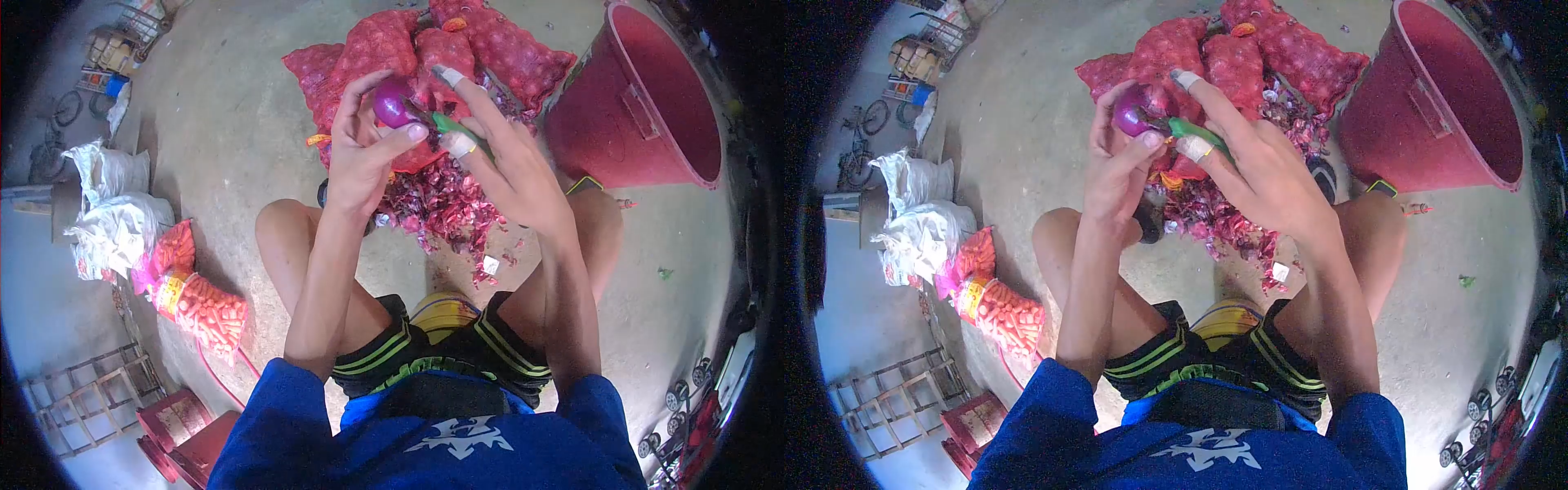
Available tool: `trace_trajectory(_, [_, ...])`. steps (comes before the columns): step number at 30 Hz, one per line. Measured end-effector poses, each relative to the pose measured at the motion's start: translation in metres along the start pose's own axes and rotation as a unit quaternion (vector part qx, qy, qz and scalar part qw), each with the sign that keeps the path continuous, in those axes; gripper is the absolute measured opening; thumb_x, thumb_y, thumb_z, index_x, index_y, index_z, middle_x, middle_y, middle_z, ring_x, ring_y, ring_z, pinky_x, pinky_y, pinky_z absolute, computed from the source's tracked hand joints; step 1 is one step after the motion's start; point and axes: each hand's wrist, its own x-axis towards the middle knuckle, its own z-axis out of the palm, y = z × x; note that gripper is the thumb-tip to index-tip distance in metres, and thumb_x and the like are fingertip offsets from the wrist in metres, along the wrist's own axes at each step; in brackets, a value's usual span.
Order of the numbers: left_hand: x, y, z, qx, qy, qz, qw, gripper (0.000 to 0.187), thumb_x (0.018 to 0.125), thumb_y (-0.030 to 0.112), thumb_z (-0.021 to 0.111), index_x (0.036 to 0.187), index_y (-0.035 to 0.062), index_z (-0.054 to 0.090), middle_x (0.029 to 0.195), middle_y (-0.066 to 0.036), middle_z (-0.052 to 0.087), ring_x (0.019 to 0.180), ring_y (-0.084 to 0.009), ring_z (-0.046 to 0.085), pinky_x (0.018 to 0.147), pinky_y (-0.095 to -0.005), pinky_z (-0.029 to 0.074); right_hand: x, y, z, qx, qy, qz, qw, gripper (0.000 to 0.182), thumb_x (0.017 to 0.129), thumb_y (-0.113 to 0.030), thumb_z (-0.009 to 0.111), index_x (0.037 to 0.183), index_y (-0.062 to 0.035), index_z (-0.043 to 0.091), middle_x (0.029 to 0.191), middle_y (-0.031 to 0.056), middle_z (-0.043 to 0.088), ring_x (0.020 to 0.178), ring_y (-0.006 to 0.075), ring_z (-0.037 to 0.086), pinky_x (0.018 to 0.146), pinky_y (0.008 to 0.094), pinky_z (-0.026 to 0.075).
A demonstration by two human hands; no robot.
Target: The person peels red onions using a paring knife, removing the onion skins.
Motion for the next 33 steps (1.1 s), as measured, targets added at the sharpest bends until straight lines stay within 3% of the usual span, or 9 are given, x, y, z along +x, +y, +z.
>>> trace_trajectory(8, [0.0, 0.006, -0.01, -0.064, -0.021, -0.066, 0.995, 0.055, 0.097, 0.012, 0.078, 0.146, 0.0108, 0.052, 0.118, -0.01, 0.074, 0.096, -0.0227, 0.078, 0.074, -0.0278, 0.067, -0.001, 0.001, -0.007, -0.048, -0.002, 0.019, 0.999, 0.07, 0.099, -0.011, 0.064, 0.164, -0.0143, 0.038, 0.094, 0.0248, 0.07, 0.087, 0.0475, 0.067, 0.078, 0.0539, 0.051])
trace_trajectory(10, [-0.001, 0.005, -0.012, -0.07, -0.027, -0.075, 0.994, 0.05, 0.1, 0.018, 0.076, 0.144, 0.0106, 0.052, 0.117, -0.01, 0.075, 0.092, -0.0242, 0.079, 0.073, -0.0286, 0.067, -0.002, 0.003, -0.011, -0.07, -0.006, 0.004, 0.998, 0.064, 0.103, -0.007, 0.061, 0.163, -0.0066, 0.039, 0.094, 0.0203, 0.072, 0.073, 0.0348, 0.067, 0.072, 0.0423, 0.053])
trace_trajectory(12, [-0.001, 0.003, -0.014, -0.095, -0.021, -0.085, 0.992, 0.042, 0.106, 0.028, 0.07, 0.14, 0.0096, 0.054, 0.116, -0.011, 0.075, 0.087, -0.0269, 0.08, 0.071, -0.0312, 0.067, -0.003, 0.005, -0.011, -0.071, -0.004, -0.006, 0.997, 0.064, 0.103, -0.007, 0.061, 0.163, -0.0067, 0.039, 0.092, 0.0198, 0.071, 0.071, 0.0345, 0.065, 0.071, 0.042, 0.052])
trace_trajectory(18, [0.002, 0.005, -0.011, -0.133, -0.005, -0.174, 0.976, 0.04, 0.11, 0.035, 0.062, 0.14, 0.0104, 0.054, 0.128, -0.009, 0.073, 0.107, -0.0257, 0.076, 0.082, -0.0369, 0.067, -0.003, 0.004, -0.012, -0.051, -0.007, -0.009, 0.999, 0.065, 0.103, -0.007, 0.061, 0.164, -0.0068, 0.038, 0.088, 0.0192, 0.069, 0.071, 0.0338, 0.065, 0.069, 0.0418, 0.051])
trace_trajectory(20, [0.004, -0.001, -0.011, -0.111, 0.024, -0.148, 0.983, 0.042, 0.109, 0.036, 0.064, 0.141, 0.0105, 0.055, 0.13, -0.008, 0.071, 0.112, -0.0249, 0.074, 0.087, -0.0391, 0.066, -0.004, 0.004, -0.012, -0.052, -0.01, 0.002, 0.999, 0.066, 0.102, -0.006, 0.061, 0.164, -0.0069, 0.038, 0.088, 0.0194, 0.069, 0.071, 0.0339, 0.065, 0.069, 0.0419, 0.051])
trace_trajectory(22, [0.003, -0.002, -0.009, -0.089, 0.054, -0.122, 0.987, 0.043, 0.108, 0.036, 0.066, 0.141, 0.0106, 0.055, 0.132, -0.007, 0.07, 0.116, -0.0241, 0.072, 0.092, -0.0414, 0.065, -0.005, 0.004, -0.012, -0.056, -0.008, 0.039, 0.998, 0.069, 0.1, -0.016, 0.066, 0.164, -0.0152, 0.039, 0.097, 0.0268, 0.071, 0.09, 0.049, 0.066, 0.083, 0.0537, 0.051])
trace_trajectory(25, [0.002, -0.002, -0.004, -0.063, 0.047, -0.068, 0.995, 0.046, 0.104, 0.028, 0.073, 0.142, 0.0101, 0.054, 0.129, -0.007, 0.07, 0.116, -0.0222, 0.071, 0.098, -0.0437, 0.063, -0.004, 0.002, -0.011, -0.069, -0.002, 0.053, 0.996, 0.068, 0.102, -0.019, 0.066, 0.164, -0.0152, 0.039, 0.096, 0.0261, 0.071, 0.086, 0.049, 0.065, 0.081, 0.0534, 0.052])
trace_trajectory(27, [0.003, -0.006, 0.002, 0.075, -0.01, 0.046, 0.996, 0.051, 0.099, 0.016, 0.078, 0.143, 0.0089, 0.053, 0.127, -0.008, 0.07, 0.117, -0.0198, 0.07, 0.097, -0.038, 0.062, -0.002, 0.002, -0.011, -0.065, -0.001, 0.054, 0.996, 0.068, 0.102, -0.019, 0.066, 0.164, -0.015, 0.039, 0.095, 0.0262, 0.071, 0.084, 0.0488, 0.065, 0.081, 0.0535, 0.052])
trace_trajectory(33, [-0.003, 0.001, 0.001, 0.035, 0.015, -0.03, 0.999, 0.056, 0.095, 0.014, 0.081, 0.143, 0.0067, 0.051, 0.125, -0.01, 0.071, 0.114, -0.0185, 0.071, 0.082, -0.0279, 0.061, 0.0, 0.003, -0.008, -0.036, 0.01, 0.032, 0.999, 0.068, 0.102, -0.019, 0.067, 0.164, -0.0138, 0.039, 0.09, 0.0249, 0.07, 0.081, 0.0473, 0.065, 0.079, 0.0525, 0.051])
